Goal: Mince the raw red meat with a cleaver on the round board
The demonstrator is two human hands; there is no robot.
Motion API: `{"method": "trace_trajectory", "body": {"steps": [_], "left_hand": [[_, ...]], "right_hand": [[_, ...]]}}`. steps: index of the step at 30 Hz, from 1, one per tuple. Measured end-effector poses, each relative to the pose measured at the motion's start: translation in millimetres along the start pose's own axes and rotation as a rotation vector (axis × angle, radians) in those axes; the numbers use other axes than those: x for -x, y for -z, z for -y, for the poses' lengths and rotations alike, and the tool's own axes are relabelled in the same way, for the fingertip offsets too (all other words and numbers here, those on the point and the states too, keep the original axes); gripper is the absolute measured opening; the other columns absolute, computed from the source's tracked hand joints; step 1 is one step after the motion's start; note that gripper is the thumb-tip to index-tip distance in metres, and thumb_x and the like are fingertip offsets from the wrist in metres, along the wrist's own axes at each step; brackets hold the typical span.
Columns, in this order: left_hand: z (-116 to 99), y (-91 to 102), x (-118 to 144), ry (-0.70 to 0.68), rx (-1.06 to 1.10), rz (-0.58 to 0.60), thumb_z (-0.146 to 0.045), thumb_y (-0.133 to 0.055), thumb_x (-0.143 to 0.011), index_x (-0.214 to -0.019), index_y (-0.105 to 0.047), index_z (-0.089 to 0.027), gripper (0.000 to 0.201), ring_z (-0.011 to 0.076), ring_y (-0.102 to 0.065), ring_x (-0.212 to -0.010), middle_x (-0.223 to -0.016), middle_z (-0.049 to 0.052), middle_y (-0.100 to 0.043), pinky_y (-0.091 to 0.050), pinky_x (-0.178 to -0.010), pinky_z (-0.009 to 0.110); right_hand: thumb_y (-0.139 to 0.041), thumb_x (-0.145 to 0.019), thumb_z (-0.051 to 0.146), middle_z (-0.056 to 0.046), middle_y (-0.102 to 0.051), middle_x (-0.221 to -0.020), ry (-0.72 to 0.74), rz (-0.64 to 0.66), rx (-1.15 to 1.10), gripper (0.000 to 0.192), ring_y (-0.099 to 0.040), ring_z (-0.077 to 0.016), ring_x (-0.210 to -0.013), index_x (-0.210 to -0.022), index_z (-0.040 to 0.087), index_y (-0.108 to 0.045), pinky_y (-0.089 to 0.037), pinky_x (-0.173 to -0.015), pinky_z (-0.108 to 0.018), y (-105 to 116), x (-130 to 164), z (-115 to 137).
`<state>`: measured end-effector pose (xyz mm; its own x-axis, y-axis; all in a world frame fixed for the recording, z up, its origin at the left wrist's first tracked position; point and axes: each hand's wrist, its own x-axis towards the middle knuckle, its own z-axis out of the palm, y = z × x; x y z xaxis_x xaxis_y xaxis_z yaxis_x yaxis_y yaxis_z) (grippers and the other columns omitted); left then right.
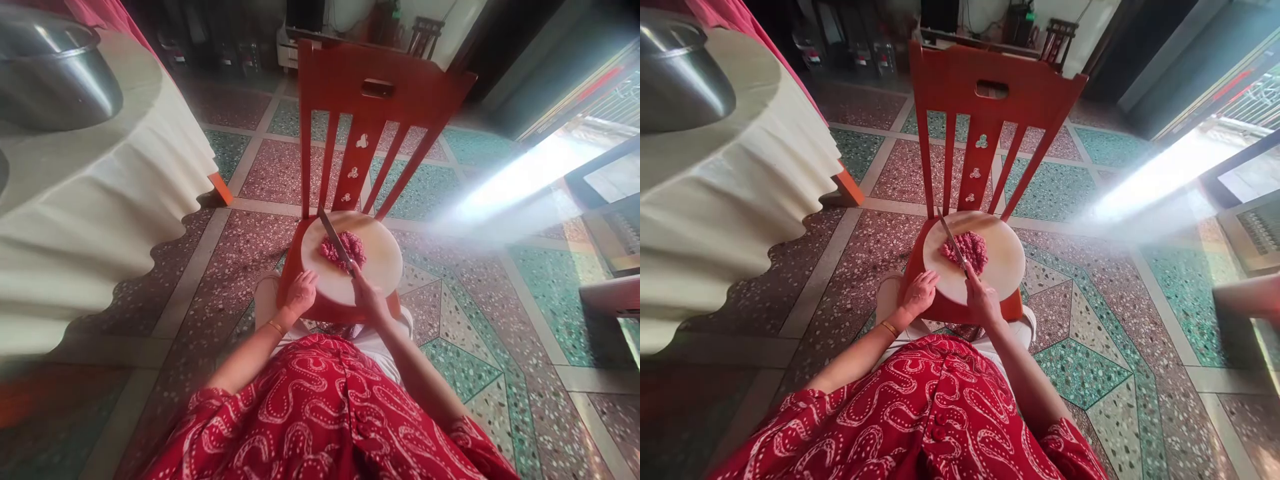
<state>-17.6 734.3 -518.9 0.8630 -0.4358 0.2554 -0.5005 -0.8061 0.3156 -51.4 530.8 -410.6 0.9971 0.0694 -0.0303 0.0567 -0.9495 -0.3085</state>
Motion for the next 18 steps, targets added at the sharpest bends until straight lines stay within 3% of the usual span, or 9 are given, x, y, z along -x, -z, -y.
{"method": "trace_trajectory", "body": {"steps": [5, 10, 15, 18], "left_hand": [[0.5, -3.0, 1.1, 0.016, 0.014, -0.017, -0.010, -0.045, -0.080, -0.118, -0.056, -0.016, 0.040, 0.0233, -0.045, -0.122, -0.124, 0.010, -0.055, -0.037, -0.105, 0.040], [2.6, -6.3, 1.4, -0.008, 0.033, -0.010, -0.010, -0.043, -0.080, -0.119, -0.054, -0.017, 0.041, 0.0229, -0.045, -0.122, -0.124, 0.011, -0.055, -0.037, -0.104, 0.043], [2.5, -4.4, 1.7, 0.007, 0.030, 0.007, -0.010, -0.045, -0.079, -0.121, -0.053, -0.016, 0.043, 0.0228, -0.045, -0.122, -0.124, 0.010, -0.055, -0.037, -0.105, 0.040], [2.5, -2.4, 1.0, -0.027, 0.028, 0.010, -0.008, -0.042, -0.080, -0.119, -0.054, -0.016, 0.042, 0.0221, -0.046, -0.121, -0.123, 0.010, -0.056, -0.038, -0.104, 0.041]], "right_hand": [[-0.037, -0.091, 0.023, -0.005, -0.070, -0.080, -0.031, 0.154, 0.042, 0.051, -0.065, -0.0182, -0.065, -0.142, 0.025, -0.032, -0.048, -0.062, -0.026, -4.5, 6.5, -9.4], [-0.035, -0.092, 0.025, -0.006, -0.070, -0.087, 0.026, 0.006, 0.014, 0.051, -0.065, -0.0182, -0.075, -0.143, 0.027, -0.029, -0.047, -0.066, -0.026, -2.3, 11.6, -8.5], [-0.038, -0.092, 0.025, -0.004, -0.069, -0.075, -0.009, 0.167, 0.098, 0.050, -0.063, -0.0164, -0.062, -0.142, 0.028, -0.032, -0.046, -0.060, -0.024, -4.6, 10.3, -5.2], [-0.036, -0.092, 0.027, -0.005, -0.070, -0.083, 0.021, 0.061, 0.042, 0.051, -0.064, -0.0167, -0.068, -0.143, 0.028, -0.030, -0.047, -0.064, -0.024, -4.1, 9.7, -6.1]]}}
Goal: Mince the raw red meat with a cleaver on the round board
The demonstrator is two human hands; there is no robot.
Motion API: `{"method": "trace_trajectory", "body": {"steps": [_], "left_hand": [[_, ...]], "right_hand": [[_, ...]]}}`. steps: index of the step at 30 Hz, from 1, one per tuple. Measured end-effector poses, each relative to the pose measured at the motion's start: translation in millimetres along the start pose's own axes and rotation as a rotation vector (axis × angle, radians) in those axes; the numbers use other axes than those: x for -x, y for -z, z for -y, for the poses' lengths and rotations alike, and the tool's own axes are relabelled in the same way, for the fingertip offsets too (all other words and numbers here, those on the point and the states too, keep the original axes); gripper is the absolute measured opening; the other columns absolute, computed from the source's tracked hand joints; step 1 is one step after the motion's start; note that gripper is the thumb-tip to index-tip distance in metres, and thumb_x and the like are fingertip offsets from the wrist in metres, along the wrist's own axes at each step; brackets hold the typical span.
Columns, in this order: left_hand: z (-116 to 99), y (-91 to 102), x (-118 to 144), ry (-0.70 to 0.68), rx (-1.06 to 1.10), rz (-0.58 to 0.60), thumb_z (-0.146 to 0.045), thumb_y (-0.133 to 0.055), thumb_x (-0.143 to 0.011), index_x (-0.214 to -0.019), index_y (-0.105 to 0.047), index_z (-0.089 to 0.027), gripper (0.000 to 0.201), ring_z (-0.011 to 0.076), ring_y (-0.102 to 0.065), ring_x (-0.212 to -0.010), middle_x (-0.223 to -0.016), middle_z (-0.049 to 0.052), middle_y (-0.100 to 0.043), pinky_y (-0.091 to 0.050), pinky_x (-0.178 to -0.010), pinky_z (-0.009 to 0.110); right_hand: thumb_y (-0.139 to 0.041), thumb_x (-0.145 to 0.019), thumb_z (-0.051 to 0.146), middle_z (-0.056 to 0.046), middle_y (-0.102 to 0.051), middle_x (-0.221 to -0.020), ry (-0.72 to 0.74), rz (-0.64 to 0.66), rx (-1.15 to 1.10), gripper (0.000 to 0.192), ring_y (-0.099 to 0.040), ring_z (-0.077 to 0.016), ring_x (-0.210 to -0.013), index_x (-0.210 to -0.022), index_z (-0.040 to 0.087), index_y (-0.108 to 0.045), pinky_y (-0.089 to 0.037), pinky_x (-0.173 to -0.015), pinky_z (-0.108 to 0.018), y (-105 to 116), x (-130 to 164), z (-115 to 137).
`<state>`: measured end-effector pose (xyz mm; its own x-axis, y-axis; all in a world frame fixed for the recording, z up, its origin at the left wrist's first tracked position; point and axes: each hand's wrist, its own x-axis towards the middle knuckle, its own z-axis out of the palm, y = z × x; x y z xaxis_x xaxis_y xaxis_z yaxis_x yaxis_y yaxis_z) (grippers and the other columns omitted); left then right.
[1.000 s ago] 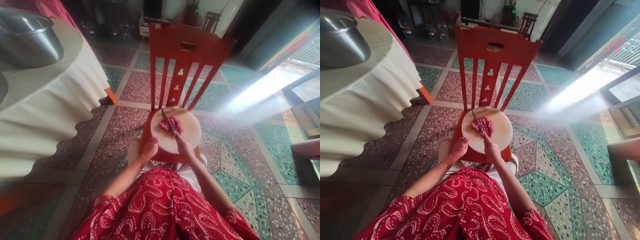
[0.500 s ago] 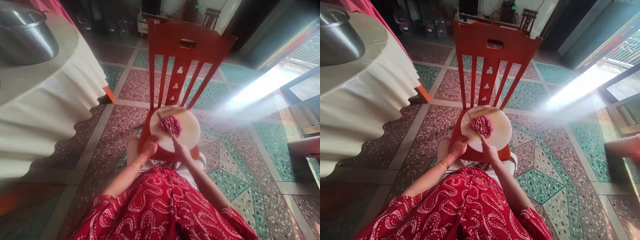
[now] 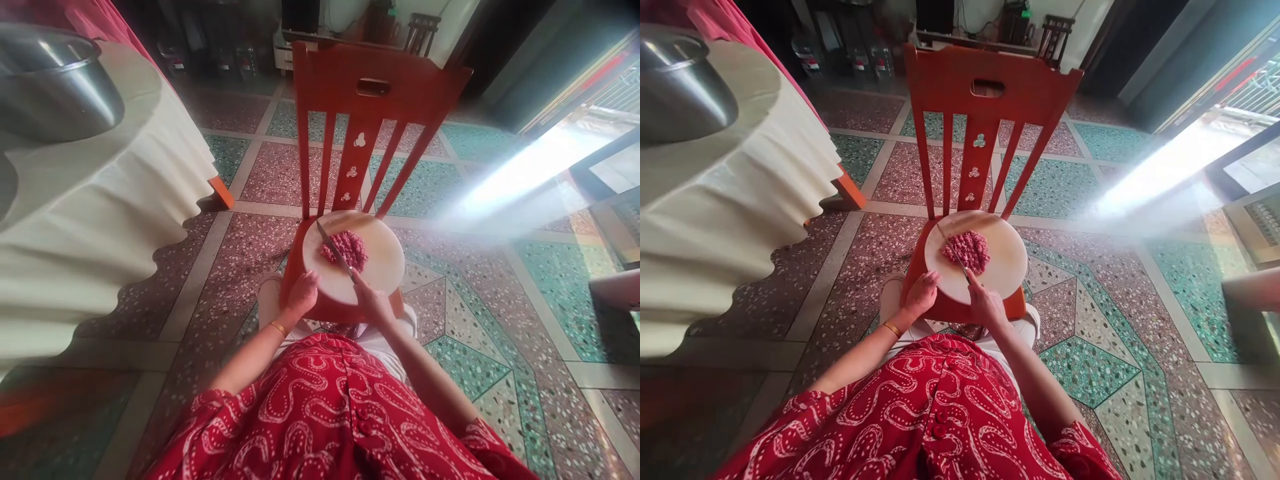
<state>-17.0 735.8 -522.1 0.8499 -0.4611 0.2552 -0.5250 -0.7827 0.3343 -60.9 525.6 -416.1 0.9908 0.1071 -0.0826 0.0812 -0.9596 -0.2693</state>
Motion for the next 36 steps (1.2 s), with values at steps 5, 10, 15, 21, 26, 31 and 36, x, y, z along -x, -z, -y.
{"method": "trace_trajectory", "body": {"steps": [5, 10, 15, 21, 26, 31, 36], "left_hand": [[0.3, -0.5, 0.5, 0.025, -0.010, -0.020, -0.009, -0.043, -0.080, -0.119, -0.054, -0.016, 0.041, 0.0225, -0.045, -0.122, -0.124, 0.010, -0.055, -0.037, -0.105, 0.041], [1.0, -1.5, -0.8, -0.008, -0.026, -0.006, -0.009, -0.042, -0.081, -0.119, -0.055, -0.017, 0.041, 0.0222, -0.046, -0.121, -0.123, 0.009, -0.056, -0.038, -0.104, 0.041], [1.0, -3.5, -1.8, 0.009, -0.022, -0.024, -0.009, -0.044, -0.079, -0.117, -0.056, -0.015, 0.040, 0.0232, -0.046, -0.120, -0.122, 0.012, -0.056, -0.039, -0.103, 0.041], [-0.1, -1.9, -0.3, -0.008, -0.031, -0.010, -0.009, -0.042, -0.081, -0.118, -0.055, -0.015, 0.039, 0.0230, -0.046, -0.121, -0.125, 0.011, -0.055, -0.039, -0.103, 0.040], [-0.4, -1.4, 0.3, 0.015, -0.007, 0.000, -0.009, -0.044, -0.081, -0.121, -0.052, -0.018, 0.042, 0.0215, -0.045, -0.122, -0.125, 0.008, -0.055, -0.037, -0.105, 0.039], [0.4, -2.6, -0.5, 0.012, 0.016, 0.030, -0.009, -0.042, -0.082, -0.120, -0.053, -0.017, 0.040, 0.0223, -0.044, -0.124, -0.125, 0.011, -0.054, -0.038, -0.104, 0.043], [-0.8, -2.2, -0.2, 0.022, 0.012, 0.020, -0.008, -0.044, -0.080, -0.122, -0.052, -0.017, 0.044, 0.0225, -0.043, -0.124, -0.126, 0.010, -0.054, -0.037, -0.106, 0.041]], "right_hand": [[-0.040, -0.090, 0.023, -0.005, -0.070, -0.082, -0.007, 0.036, -0.020, 0.052, -0.065, -0.0177, -0.068, -0.141, 0.027, -0.033, -0.048, -0.062, -0.025, -3.0, 1.2, -6.3], [-0.036, -0.092, 0.027, -0.006, -0.070, -0.089, -0.033, -0.122, -0.149, 0.049, -0.066, -0.0191, -0.075, -0.141, 0.027, -0.036, -0.049, -0.066, -0.026, 12.9, 3.6, -13.9], [-0.034, -0.092, 0.025, -0.006, -0.070, -0.091, -0.031, -0.088, -0.170, 0.050, -0.065, -0.0170, -0.073, -0.142, 0.025, -0.032, -0.049, -0.066, -0.025, 4.1, -0.9, -16.6], [-0.037, -0.092, 0.026, -0.005, -0.070, -0.089, 0.006, -0.079, -0.094, 0.049, -0.065, -0.0175, -0.077, -0.142, 0.028, -0.032, -0.048, -0.069, -0.025, -3.4, -1.2, -12.7], [-0.041, -0.090, 0.025, -0.004, -0.070, -0.080, 0.029, 0.106, 0.031, 0.051, -0.064, -0.0166, -0.065, -0.141, 0.029, -0.034, -0.046, -0.060, -0.023, 2.0, 4.1, -13.8], [-0.037, -0.092, 0.026, -0.003, -0.070, -0.085, 0.045, -0.014, 0.012, 0.050, -0.065, -0.0163, -0.071, -0.142, 0.031, -0.031, -0.047, -0.063, -0.023, 1.8, 7.6, -22.8], [-0.042, -0.090, 0.025, -0.002, -0.070, -0.084, 0.012, 0.073, 0.046, 0.051, -0.065, -0.0157, -0.066, -0.141, 0.031, -0.034, -0.047, -0.060, -0.023, -0.1, 8.1, -28.4]]}}
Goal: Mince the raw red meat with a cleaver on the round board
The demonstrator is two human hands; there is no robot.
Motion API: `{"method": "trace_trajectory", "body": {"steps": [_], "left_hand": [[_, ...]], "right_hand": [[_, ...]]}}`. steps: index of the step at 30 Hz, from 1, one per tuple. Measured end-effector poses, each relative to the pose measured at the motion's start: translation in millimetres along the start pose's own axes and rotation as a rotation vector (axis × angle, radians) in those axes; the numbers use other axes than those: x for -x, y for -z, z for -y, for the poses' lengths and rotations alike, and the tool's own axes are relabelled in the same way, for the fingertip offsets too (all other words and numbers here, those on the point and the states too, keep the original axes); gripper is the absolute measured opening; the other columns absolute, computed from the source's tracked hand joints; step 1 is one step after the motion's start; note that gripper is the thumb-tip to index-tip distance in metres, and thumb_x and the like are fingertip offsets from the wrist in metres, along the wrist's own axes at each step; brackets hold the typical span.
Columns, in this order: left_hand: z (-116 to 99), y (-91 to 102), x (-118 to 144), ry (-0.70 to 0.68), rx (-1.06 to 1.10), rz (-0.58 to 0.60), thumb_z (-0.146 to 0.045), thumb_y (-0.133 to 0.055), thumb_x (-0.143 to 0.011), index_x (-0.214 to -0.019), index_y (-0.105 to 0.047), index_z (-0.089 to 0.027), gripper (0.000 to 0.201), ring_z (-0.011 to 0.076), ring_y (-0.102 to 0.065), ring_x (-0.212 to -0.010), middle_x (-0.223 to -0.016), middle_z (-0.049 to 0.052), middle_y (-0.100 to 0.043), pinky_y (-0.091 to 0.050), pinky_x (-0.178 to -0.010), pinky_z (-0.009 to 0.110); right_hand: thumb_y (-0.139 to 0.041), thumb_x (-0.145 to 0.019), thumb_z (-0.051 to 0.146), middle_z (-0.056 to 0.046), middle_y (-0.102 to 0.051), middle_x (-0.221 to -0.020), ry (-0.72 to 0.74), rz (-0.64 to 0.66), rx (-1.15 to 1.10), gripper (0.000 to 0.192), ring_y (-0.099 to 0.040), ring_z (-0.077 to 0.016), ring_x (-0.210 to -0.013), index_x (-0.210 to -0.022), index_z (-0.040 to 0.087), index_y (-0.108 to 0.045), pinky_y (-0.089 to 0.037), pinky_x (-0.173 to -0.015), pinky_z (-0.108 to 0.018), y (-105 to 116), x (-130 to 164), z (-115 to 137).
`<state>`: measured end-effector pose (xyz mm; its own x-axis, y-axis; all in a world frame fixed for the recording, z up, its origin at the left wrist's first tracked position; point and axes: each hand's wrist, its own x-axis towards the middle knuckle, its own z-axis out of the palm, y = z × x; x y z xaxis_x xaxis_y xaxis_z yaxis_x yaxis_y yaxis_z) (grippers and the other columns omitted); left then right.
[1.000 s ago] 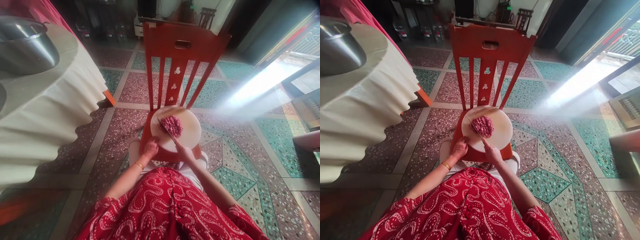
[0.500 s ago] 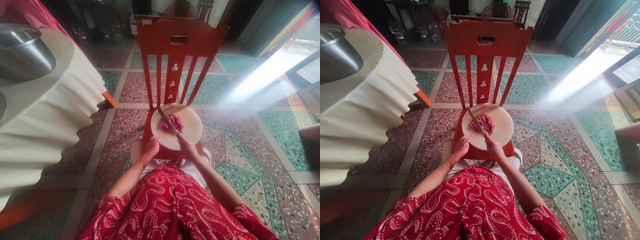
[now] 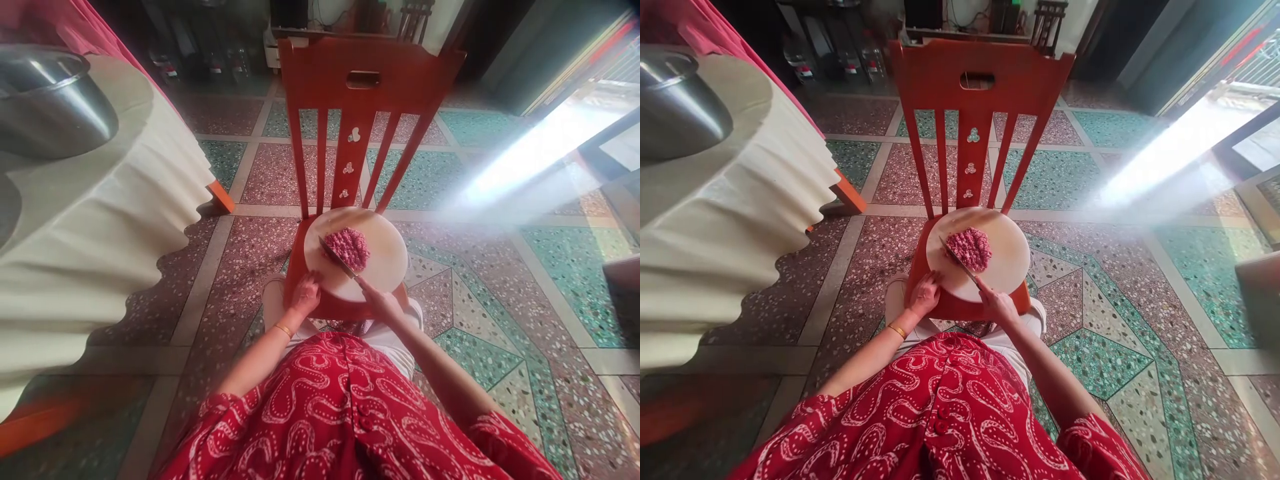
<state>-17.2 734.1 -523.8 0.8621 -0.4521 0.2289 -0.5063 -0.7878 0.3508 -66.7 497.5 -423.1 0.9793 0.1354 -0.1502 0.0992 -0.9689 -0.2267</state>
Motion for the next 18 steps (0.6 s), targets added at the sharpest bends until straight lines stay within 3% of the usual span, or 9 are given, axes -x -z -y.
{"method": "trace_trajectory", "body": {"steps": [5, 10, 15, 18], "left_hand": [[-0.9, 1.1, -0.4, -0.018, -0.041, 0.004, -0.009, -0.041, -0.082, -0.118, -0.055, -0.013, 0.038, 0.0220, -0.044, -0.123, -0.125, 0.011, -0.054, -0.036, -0.106, 0.039], [-0.6, 0.8, 0.0, -0.004, -0.017, 0.004, -0.009, -0.043, -0.081, -0.121, -0.052, -0.017, 0.042, 0.0217, -0.044, -0.123, -0.126, 0.009, -0.054, -0.036, -0.106, 0.040], [-1.0, 1.1, -1.2, -0.007, -0.012, 0.009, -0.010, -0.041, -0.082, -0.119, -0.054, -0.016, 0.040, 0.0225, -0.043, -0.124, -0.127, 0.011, -0.053, -0.037, -0.105, 0.042], [-1.2, 0.0, -1.0, 0.009, -0.009, -0.002, -0.009, -0.041, -0.082, -0.120, -0.054, -0.015, 0.040, 0.0226, -0.043, -0.124, -0.126, 0.011, -0.054, -0.037, -0.105, 0.041]], "right_hand": [[-0.037, -0.092, 0.027, -0.003, -0.069, -0.085, 0.044, -0.107, -0.017, 0.050, -0.065, -0.0157, -0.071, -0.142, 0.030, -0.030, -0.048, -0.065, -0.024, 7.3, -0.1, 6.8], [-0.041, -0.090, 0.025, -0.001, -0.069, -0.077, 0.010, 0.027, 0.027, 0.050, -0.064, -0.0143, -0.064, -0.140, 0.031, -0.036, -0.048, -0.061, -0.022, 6.4, 2.4, 5.3], [-0.037, -0.092, 0.026, -0.003, -0.070, -0.090, 0.023, -0.135, -0.078, 0.050, -0.065, -0.0156, -0.075, -0.142, 0.031, -0.032, -0.049, -0.067, -0.023, 8.0, 5.6, 3.8], [-0.040, -0.091, 0.024, -0.002, -0.070, -0.088, 0.020, -0.091, -0.072, 0.050, -0.065, -0.0153, -0.072, -0.140, 0.030, -0.034, -0.049, -0.066, -0.023, 1.9, 5.0, 4.0]]}}
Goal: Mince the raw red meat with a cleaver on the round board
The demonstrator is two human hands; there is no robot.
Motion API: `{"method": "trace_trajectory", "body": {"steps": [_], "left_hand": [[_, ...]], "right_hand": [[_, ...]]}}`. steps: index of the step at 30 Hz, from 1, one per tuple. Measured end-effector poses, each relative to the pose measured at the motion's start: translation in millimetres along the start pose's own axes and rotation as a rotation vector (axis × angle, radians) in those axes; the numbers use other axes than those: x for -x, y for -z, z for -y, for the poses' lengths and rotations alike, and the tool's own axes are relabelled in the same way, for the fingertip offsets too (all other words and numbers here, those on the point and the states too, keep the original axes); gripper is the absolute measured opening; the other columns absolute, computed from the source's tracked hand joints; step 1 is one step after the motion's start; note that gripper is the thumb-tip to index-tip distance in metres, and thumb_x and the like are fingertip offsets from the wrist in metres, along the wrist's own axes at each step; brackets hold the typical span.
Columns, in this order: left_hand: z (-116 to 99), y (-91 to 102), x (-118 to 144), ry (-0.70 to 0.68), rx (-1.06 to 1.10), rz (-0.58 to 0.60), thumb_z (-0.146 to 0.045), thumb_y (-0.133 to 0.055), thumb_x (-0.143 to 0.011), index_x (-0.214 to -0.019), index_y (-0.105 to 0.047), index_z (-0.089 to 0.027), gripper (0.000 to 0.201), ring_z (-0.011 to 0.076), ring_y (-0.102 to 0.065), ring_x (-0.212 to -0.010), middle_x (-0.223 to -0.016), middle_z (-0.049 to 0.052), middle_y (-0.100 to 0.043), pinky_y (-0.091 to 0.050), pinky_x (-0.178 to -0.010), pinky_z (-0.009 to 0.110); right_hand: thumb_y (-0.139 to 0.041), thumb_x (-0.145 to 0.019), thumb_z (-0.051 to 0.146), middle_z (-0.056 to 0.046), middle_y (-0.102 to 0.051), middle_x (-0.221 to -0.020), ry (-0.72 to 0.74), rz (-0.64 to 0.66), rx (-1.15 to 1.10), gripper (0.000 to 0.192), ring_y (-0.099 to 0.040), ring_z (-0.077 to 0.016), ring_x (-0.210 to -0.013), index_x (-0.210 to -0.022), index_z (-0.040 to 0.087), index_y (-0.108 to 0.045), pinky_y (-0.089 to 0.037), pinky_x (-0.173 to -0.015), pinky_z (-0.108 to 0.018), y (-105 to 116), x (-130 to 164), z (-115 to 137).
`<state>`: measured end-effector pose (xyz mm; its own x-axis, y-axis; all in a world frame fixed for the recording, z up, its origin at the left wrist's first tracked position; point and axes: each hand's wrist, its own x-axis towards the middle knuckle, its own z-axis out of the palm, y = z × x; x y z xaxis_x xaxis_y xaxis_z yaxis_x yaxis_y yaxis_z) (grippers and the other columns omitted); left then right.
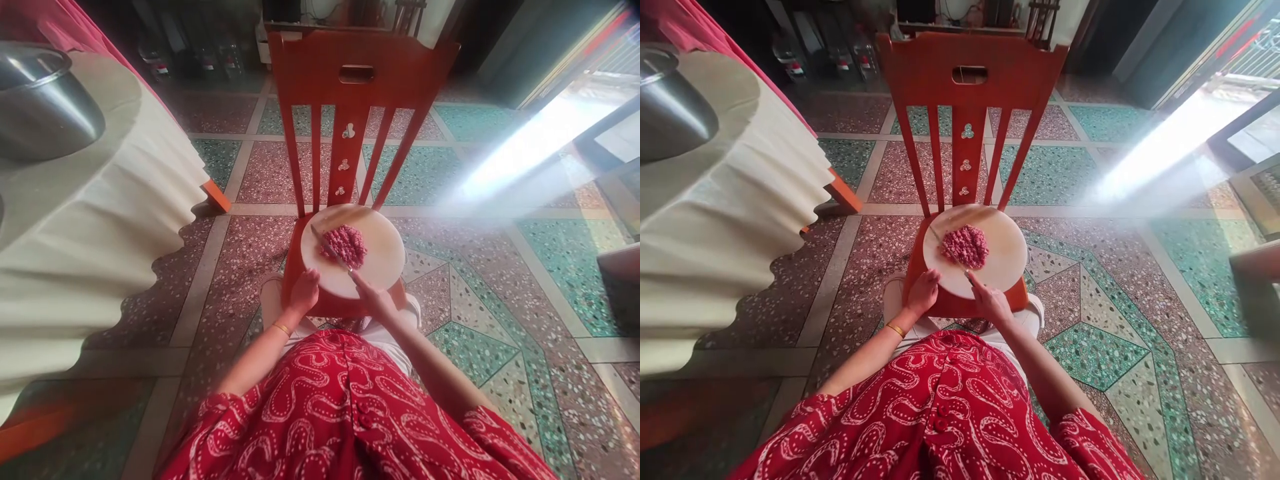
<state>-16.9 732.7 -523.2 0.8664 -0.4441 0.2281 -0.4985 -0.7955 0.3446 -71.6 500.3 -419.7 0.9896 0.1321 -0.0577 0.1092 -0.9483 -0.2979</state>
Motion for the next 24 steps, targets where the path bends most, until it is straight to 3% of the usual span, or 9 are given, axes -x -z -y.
{"method": "trace_trajectory", "body": {"steps": [3, 8, 12, 18, 22, 24], "left_hand": [[-0.1, 0.3, 0.1, -0.007, 0.010, 0.017, -0.009, -0.042, -0.081, -0.123, -0.051, -0.019, 0.043, 0.0218, -0.043, -0.124, -0.125, 0.009, -0.054, -0.037, -0.105, 0.042], [-1.6, 2.3, -1.3, -0.014, -0.006, 0.007, -0.008, -0.041, -0.081, -0.118, -0.054, -0.017, 0.041, 0.0226, -0.045, -0.122, -0.126, 0.010, -0.054, -0.038, -0.104, 0.043], [-1.7, 1.5, -0.7, -0.011, -0.005, -0.004, -0.009, -0.044, -0.080, -0.119, -0.054, -0.017, 0.041, 0.0232, -0.045, -0.122, -0.125, 0.010, -0.055, -0.038, -0.105, 0.041], [-1.5, 0.7, -2.2, -0.032, -0.012, -0.020, -0.007, -0.041, -0.081, -0.119, -0.054, -0.017, 0.042, 0.0229, -0.045, -0.121, -0.124, 0.010, -0.055, -0.037, -0.105, 0.044], [-2.6, 1.3, -1.6, -0.020, -0.009, -0.022, -0.008, -0.042, -0.081, -0.118, -0.055, -0.018, 0.041, 0.0231, -0.046, -0.121, -0.122, 0.010, -0.056, -0.039, -0.104, 0.043], [-2.2, 0.9, -1.3, -0.030, -0.016, -0.014, -0.008, -0.042, -0.081, -0.119, -0.055, -0.017, 0.041, 0.0232, -0.045, -0.121, -0.123, 0.010, -0.056, -0.038, -0.105, 0.041]], "right_hand": [[-0.043, -0.090, 0.026, -0.002, -0.071, -0.083, -0.040, 0.055, 0.026, 0.048, -0.065, -0.0162, -0.068, -0.138, 0.031, -0.039, -0.049, -0.063, -0.023, -0.7, 0.0, -1.9], [-0.037, -0.092, 0.026, -0.004, -0.070, -0.089, -0.037, -0.076, -0.031, 0.050, -0.065, -0.0167, -0.076, -0.142, 0.030, -0.031, -0.048, -0.066, -0.024, -1.1, -4.1, -0.7], [-0.042, -0.090, 0.027, -0.003, -0.071, -0.084, -0.129, 0.038, -0.039, 0.049, -0.066, -0.0182, -0.070, -0.138, 0.031, -0.038, -0.048, -0.061, -0.024, -2.0, -7.3, -2.4], [-0.034, -0.093, 0.028, -0.005, -0.068, -0.103, -0.091, -0.203, -0.149, 0.049, -0.065, -0.0175, -0.084, -0.142, 0.026, -0.033, -0.048, -0.072, -0.025, 9.7, -8.3, -2.0], [-0.039, -0.091, 0.028, -0.003, -0.071, -0.088, -0.169, -0.020, -0.095, 0.047, -0.066, -0.0180, -0.073, -0.138, 0.028, -0.040, -0.049, -0.065, -0.025, 4.7, -12.7, -7.7], [-0.040, -0.091, 0.030, -0.003, -0.071, -0.089, -0.177, -0.034, -0.090, 0.046, -0.066, -0.0189, -0.074, -0.137, 0.030, -0.041, -0.049, -0.064, -0.025, 8.3, -13.0, -9.5]]}}
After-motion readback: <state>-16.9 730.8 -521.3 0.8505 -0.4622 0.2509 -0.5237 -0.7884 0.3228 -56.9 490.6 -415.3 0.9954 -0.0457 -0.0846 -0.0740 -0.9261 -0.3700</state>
